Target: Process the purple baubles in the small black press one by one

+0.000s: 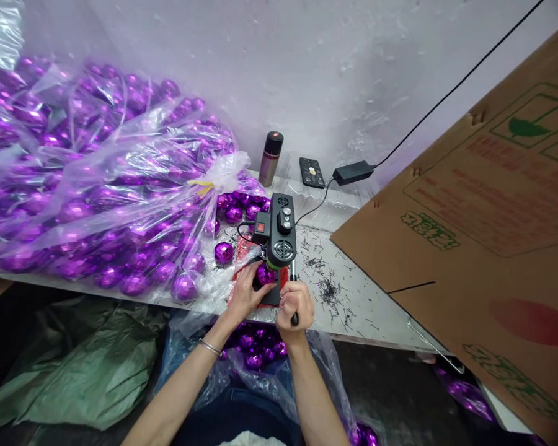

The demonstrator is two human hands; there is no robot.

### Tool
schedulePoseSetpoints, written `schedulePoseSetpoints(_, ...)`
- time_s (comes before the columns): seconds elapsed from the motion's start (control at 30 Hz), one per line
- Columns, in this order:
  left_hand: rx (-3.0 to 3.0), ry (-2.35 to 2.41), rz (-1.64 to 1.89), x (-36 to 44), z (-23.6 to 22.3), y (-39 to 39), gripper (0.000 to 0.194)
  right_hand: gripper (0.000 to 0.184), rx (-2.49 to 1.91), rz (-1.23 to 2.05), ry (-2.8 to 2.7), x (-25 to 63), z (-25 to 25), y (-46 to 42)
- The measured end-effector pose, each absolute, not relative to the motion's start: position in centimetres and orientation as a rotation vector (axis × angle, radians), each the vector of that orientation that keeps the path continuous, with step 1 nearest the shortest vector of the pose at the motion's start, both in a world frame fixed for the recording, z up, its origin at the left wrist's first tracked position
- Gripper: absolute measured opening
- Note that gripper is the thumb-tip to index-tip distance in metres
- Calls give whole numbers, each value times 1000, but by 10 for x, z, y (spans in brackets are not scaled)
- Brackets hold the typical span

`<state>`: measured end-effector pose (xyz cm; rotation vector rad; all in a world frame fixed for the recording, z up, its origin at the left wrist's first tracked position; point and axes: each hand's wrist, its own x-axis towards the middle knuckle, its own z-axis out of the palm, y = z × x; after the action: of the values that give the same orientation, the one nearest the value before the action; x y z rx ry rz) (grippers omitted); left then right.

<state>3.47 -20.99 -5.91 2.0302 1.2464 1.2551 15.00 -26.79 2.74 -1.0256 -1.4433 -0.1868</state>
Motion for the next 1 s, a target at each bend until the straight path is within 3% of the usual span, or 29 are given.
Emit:
schedulePoseSetpoints(0.73, 2018, 1282, 1237, 38, -63, -210, 50, 31, -965, -279, -1517, 155, 8, -262)
schedulePoseSetpoints(1.0, 2037, 1221, 1244, 36, -60, -208, 53, 31, -1045, -144, -1367, 151, 50, -263)
